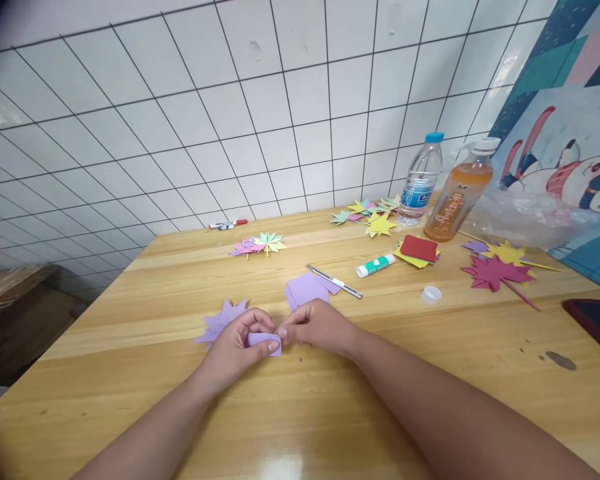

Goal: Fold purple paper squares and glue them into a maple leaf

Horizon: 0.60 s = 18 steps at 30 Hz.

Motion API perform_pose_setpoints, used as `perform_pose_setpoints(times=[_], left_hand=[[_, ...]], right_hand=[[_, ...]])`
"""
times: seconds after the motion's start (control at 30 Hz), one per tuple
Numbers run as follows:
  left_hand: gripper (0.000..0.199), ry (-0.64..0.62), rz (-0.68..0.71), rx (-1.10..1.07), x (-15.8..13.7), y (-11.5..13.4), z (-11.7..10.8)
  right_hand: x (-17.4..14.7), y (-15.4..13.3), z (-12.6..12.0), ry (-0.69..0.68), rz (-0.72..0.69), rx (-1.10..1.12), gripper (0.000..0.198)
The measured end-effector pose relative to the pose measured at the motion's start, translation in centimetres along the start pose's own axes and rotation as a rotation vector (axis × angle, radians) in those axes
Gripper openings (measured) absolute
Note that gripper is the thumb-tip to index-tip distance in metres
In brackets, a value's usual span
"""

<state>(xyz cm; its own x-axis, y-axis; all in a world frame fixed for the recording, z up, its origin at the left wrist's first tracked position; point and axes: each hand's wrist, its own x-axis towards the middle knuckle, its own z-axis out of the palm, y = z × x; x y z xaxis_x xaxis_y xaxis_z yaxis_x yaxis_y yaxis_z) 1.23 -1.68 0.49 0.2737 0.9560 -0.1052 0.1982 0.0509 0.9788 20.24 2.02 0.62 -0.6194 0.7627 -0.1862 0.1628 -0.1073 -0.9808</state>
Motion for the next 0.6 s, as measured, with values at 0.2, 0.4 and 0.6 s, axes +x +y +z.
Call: perform_pose_setpoints(times=[0.2,0.4,0.6], left_hand=[[0.029,0.011,-0.005,0.06,-0.06,0.06,0.07],[0.029,0.035,0.007,0.126,-0.19,0.28,0.14],[0.034,0.07,0.028,0.182,-0.29,0.3,0.58]], right_hand=[[0.23,0.42,0.16,0.008,-0.03,-0.017,0.026],[0.24,0.56,0.48,0.014,-0.05,-0.078,0.024],[0.28,0.67,0.69,0.069,-0.045,-0.135,0.02]])
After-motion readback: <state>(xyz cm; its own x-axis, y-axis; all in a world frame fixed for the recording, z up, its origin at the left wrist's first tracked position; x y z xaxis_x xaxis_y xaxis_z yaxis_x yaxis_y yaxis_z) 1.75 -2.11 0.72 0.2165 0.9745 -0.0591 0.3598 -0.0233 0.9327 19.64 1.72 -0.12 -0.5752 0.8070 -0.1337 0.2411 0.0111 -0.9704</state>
